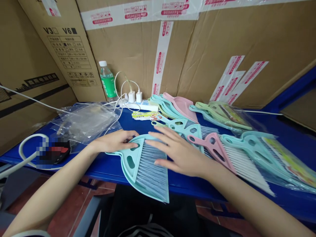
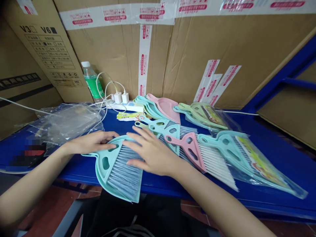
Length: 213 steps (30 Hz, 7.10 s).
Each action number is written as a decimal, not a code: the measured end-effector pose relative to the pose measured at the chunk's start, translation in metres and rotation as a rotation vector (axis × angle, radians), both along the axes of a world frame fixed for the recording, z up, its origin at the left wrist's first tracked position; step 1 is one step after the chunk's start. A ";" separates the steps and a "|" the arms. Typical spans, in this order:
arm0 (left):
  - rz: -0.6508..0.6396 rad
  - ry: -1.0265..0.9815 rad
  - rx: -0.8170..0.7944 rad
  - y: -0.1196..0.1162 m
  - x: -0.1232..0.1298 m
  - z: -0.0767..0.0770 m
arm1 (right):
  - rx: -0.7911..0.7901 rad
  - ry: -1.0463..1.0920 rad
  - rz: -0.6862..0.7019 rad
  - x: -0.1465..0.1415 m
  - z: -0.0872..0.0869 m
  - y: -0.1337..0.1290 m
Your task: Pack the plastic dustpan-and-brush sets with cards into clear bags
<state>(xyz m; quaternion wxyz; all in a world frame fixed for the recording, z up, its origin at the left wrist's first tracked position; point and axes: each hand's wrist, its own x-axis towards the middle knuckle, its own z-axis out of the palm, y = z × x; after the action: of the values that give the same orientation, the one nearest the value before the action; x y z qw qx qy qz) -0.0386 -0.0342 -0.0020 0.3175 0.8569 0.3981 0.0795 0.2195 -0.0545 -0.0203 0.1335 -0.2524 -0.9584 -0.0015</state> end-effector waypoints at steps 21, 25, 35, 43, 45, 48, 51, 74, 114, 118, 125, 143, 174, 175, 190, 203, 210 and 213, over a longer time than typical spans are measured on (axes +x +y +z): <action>0.015 -0.024 0.031 0.002 0.001 -0.005 | -0.324 -0.199 0.044 -0.014 -0.004 -0.008; 0.006 -0.043 0.004 0.002 0.001 -0.005 | -0.327 -0.205 0.050 -0.013 -0.004 -0.009; 0.022 -0.149 -0.132 0.003 0.000 -0.008 | -0.307 -0.190 0.054 -0.013 -0.004 -0.008; 0.044 -0.199 -0.213 0.004 0.000 -0.011 | -0.321 -0.183 0.052 -0.012 -0.003 -0.007; 0.040 -0.165 -0.173 0.004 0.000 -0.010 | -0.318 -0.192 0.051 -0.011 -0.003 -0.006; 0.034 -0.133 -0.135 0.004 0.000 -0.008 | -0.296 -0.177 0.059 -0.010 -0.005 -0.005; 0.035 -0.144 -0.147 0.003 0.000 -0.007 | -0.252 -0.164 0.049 -0.009 -0.005 -0.003; 0.154 -0.110 -0.060 0.007 -0.004 -0.010 | -0.310 -0.114 0.067 -0.003 -0.001 -0.004; 0.210 0.735 0.631 0.067 0.022 -0.001 | -0.305 -0.209 0.008 -0.005 0.000 -0.006; 0.224 0.742 0.654 0.066 0.023 -0.002 | -0.297 -0.200 0.012 -0.004 0.000 -0.006; 0.200 0.702 0.681 0.064 0.023 -0.002 | -0.292 -0.173 0.013 -0.004 0.000 -0.006; 0.255 0.569 0.663 0.069 0.017 -0.011 | -0.212 -0.138 -0.004 0.000 -0.006 -0.001; 0.344 0.395 0.795 0.047 0.004 0.020 | 0.017 0.124 -0.125 0.005 -0.003 0.002; 0.306 0.333 0.790 0.046 0.003 0.020 | 0.032 0.163 -0.157 0.006 -0.003 0.003; -0.283 -0.160 0.542 0.018 0.034 0.004 | 0.038 0.134 -0.101 0.004 -0.006 0.003; -0.380 -0.151 0.518 0.019 0.036 -0.004 | 0.081 0.028 -0.069 0.002 -0.009 0.002; -0.372 -0.087 0.472 0.017 0.038 -0.003 | 0.066 -0.027 -0.081 0.002 -0.014 0.004; -0.351 -0.055 0.500 0.018 0.036 -0.001 | 0.051 -0.043 -0.082 0.002 -0.016 0.004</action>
<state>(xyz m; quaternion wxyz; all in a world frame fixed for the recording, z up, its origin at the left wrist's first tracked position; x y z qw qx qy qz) -0.0024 -0.0166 -0.0034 0.1165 0.9618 0.2032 0.1420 0.2220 -0.0506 -0.0363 0.1191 -0.2876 -0.9496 -0.0371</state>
